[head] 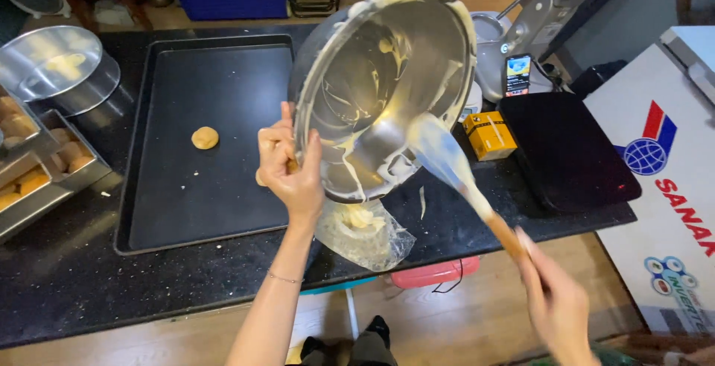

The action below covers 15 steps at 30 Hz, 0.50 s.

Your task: The person fills small round pastries with a white cream using a piping bag. They pick up pastries from a tray, squeeze cream into them, and place the filled items into a metal container. The person also refills the piping bag from a mixing bowl using a spatula.

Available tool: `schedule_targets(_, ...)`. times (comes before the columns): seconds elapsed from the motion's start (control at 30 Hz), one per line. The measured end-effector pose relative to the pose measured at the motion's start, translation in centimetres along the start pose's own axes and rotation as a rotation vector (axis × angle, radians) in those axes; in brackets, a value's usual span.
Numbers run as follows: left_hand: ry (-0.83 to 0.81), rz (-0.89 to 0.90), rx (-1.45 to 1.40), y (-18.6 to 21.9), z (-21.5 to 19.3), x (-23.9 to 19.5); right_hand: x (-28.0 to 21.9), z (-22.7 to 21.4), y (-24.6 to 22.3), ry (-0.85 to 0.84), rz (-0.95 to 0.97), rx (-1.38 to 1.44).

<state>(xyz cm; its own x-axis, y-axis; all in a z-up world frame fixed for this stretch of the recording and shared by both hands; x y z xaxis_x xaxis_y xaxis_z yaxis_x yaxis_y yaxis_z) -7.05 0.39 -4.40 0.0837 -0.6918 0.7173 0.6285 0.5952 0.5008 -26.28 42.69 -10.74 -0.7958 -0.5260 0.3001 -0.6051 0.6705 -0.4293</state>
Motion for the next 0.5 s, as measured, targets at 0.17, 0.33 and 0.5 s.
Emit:
schedule_targets(0.17,-0.03,0.049,-0.053,0.7,1.0,-0.1,9.7,1.9,-3.7,-0.228,-0.046,-0.265)
schedule_targets(0.33,-0.067,0.021,-0.076,0.4,-1.1,1.5,14.4,5.6,-3.2,-0.381,-0.14,-0.152)
schedule_targets(0.5,-0.093,-0.049,-0.108,-1.3,-2.0,1.4,16.3,11.0,-0.8,-0.55,-0.218,0.231)
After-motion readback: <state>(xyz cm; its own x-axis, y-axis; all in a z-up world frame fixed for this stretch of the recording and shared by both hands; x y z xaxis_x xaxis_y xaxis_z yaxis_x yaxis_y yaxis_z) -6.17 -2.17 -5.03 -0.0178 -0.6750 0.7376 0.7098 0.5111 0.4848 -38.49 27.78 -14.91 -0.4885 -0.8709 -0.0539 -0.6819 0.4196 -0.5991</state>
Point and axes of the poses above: each hand's wrist, its own x-axis towards the middle knuckle, its own z-axis out of the palm, y = z × x, the point moved 7 cm from there along x, towards the middle knuckle, and after that the axes turned 10 degrees about -x, right-handed, at the moved point
